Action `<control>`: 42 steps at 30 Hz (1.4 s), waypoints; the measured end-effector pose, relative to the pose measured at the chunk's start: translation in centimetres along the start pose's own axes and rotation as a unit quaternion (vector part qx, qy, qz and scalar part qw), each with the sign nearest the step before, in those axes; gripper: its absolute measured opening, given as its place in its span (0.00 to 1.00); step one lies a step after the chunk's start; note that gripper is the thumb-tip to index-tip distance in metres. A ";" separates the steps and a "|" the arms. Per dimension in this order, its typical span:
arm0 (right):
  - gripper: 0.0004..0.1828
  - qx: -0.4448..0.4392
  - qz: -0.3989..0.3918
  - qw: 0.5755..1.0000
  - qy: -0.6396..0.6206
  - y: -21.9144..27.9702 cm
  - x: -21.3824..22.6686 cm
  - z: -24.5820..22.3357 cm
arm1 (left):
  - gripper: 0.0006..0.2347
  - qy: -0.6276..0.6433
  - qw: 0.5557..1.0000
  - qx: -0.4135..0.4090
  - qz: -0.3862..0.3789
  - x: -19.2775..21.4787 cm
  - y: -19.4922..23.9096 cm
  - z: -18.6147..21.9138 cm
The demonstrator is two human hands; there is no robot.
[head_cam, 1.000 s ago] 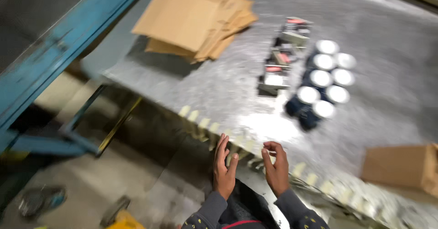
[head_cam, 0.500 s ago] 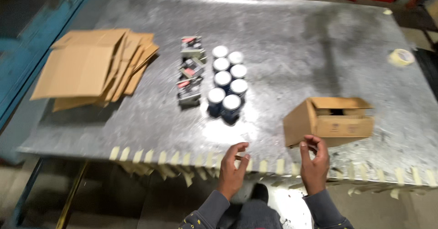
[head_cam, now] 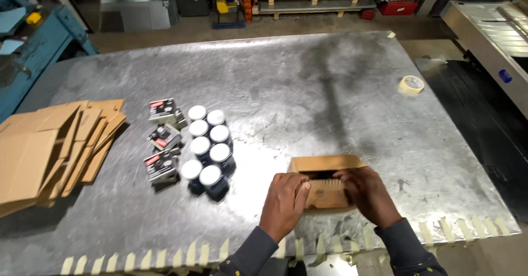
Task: The person assembles cardboard boxes, places containers and smaller boxes inside, and seals the boxes using adhesive tape by hand.
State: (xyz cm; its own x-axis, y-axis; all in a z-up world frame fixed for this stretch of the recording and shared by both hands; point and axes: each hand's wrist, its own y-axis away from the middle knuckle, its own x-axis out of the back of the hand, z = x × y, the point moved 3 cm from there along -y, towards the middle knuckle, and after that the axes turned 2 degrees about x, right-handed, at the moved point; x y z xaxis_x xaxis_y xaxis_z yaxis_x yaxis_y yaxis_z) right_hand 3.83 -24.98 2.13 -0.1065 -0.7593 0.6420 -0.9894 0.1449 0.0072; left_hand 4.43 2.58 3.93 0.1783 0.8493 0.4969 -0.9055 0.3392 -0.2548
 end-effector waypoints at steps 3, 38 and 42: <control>0.21 0.096 -0.124 0.984 0.079 -1.4 0.4 1.4 | 0.21 -0.057 0.995 -0.002 -0.084 -1.4 -2.4 2.3; 0.24 0.229 0.086 0.963 -0.111 8.5 4.7 -7.0 | 0.01 0.488 0.731 0.217 0.425 7.6 9.1 -3.9; 0.18 0.395 0.007 0.896 -0.201 9.5 1.1 -10.6 | 0.38 0.608 0.724 0.281 0.167 10.4 13.1 -5.0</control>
State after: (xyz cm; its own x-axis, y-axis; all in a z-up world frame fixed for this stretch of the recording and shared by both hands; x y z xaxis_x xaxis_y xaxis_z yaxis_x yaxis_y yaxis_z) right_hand -4.69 -17.69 11.06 0.0103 -0.9514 0.3078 -0.7319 -0.2169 -0.6459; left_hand -3.61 17.89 1.65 -0.1879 0.6907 -0.6983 -0.9292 0.1054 0.3543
